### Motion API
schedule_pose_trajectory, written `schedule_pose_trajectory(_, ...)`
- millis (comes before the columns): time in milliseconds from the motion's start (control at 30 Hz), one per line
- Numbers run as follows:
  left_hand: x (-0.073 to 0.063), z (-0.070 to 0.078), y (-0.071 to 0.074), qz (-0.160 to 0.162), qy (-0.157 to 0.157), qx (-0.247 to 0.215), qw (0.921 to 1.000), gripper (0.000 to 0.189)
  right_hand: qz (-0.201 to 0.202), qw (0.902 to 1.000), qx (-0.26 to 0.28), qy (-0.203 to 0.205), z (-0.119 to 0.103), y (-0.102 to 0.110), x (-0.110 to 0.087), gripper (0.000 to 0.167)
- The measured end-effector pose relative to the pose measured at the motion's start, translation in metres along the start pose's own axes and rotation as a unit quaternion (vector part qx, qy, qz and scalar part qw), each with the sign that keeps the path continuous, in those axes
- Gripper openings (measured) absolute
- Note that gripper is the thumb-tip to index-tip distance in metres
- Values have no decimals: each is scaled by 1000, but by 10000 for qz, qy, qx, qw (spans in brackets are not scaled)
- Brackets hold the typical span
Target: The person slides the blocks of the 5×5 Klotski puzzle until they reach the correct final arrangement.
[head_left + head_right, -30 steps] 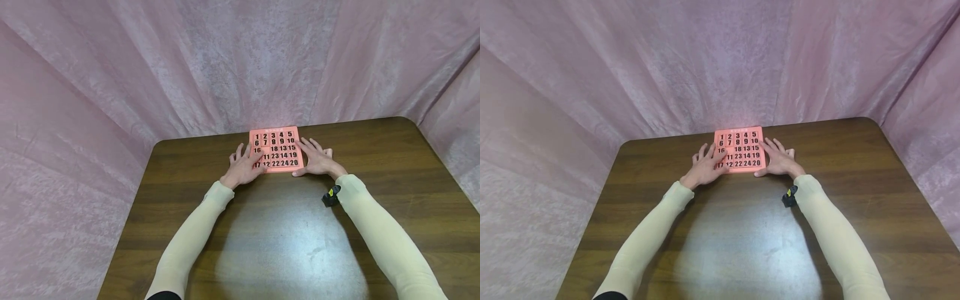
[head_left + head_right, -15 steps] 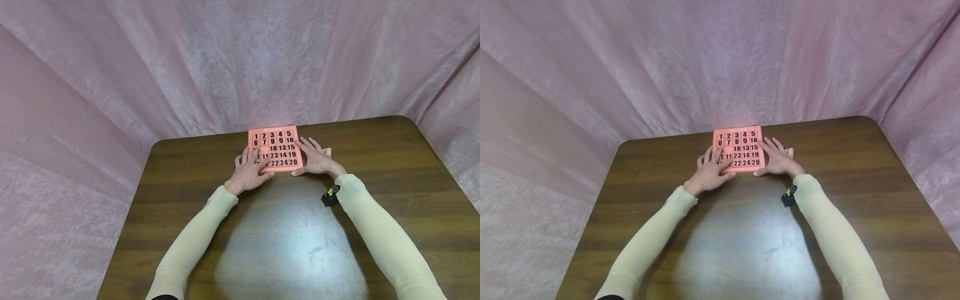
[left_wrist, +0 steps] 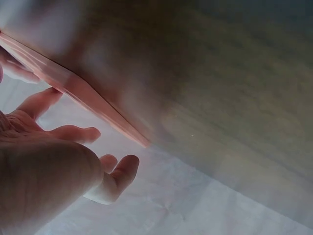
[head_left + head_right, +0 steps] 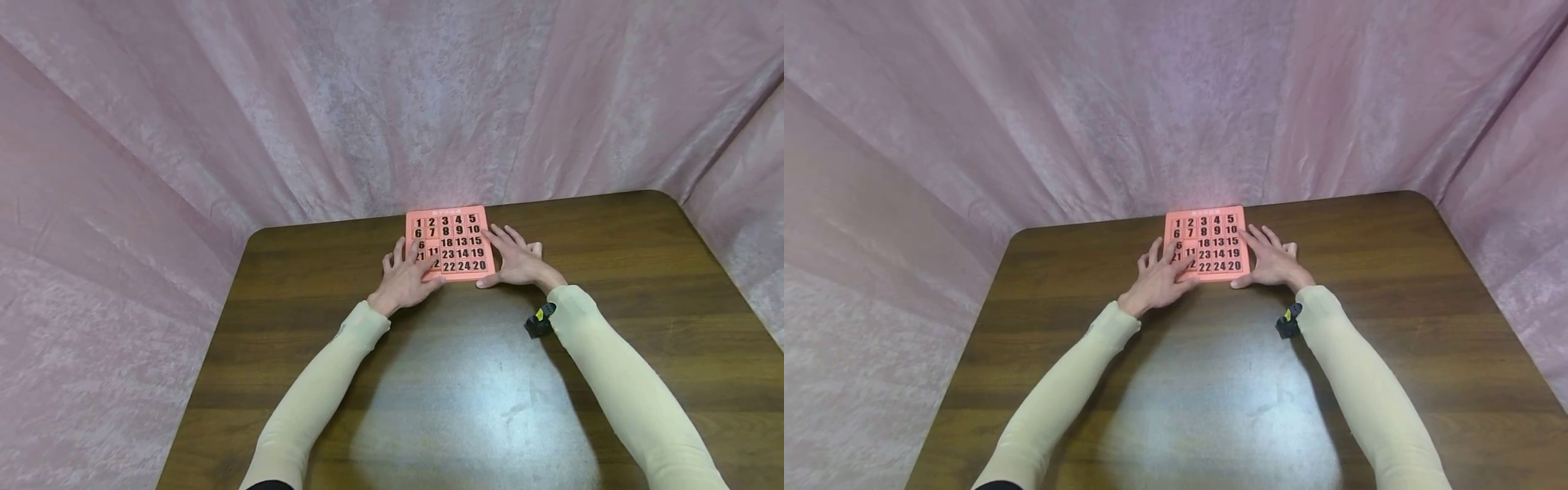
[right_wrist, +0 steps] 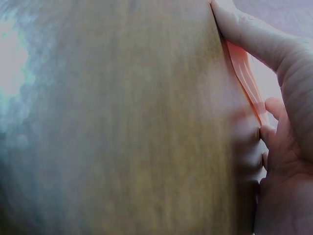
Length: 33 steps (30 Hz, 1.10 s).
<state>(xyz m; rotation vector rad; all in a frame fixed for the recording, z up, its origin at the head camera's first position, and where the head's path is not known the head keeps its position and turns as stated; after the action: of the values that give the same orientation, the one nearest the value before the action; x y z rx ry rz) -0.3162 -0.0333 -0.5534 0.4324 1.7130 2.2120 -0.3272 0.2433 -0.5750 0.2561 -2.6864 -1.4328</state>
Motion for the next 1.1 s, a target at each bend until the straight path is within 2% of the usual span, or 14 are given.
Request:
schedule_pose_trajectory(33,3,-2,-3,55,-4,-10,10000,75,5,10000,-5,-2,0,0,0,137)
schedule_pose_trajectory(233,6,3,7,61,80,-21,9999,69,11,10000,-39,-24,-1,1,-1,137)
schedule_pose_trajectory(633,13,5,12,-156,283,-15,9995,67,-3,10000,-46,-38,0,-2,0,137)
schedule_pose_trajectory(767,4,4,10,63,315,62,9995,69,-52,10000,-46,-45,-2,-8,-2,135)
schedule_pose_trajectory(900,-17,14,10,338,196,72,9992,72,-165,9998,-52,29,-6,-9,-4,137)
schedule_pose_trajectory(1000,-31,24,9,220,-34,51,9997,73,-83,9999,-84,43,-8,-3,-5,136)
schedule_pose_trajectory(1100,-38,30,5,74,-141,250,9996,73,4,9999,-107,17,-7,1,-5,135)
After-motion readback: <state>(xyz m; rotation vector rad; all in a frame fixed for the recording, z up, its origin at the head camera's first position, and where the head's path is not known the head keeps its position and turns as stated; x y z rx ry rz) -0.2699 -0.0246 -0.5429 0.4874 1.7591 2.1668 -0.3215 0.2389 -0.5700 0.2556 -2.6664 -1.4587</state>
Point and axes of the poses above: each hand's wrist, its own x-axis towards the middle knuckle, its own y-axis out of the back of the hand, z = x × y, the point moved 3 cm from there along x, towards the middle knuckle, and after that the axes turned 11 degrees about z, right-handed, at the moved point
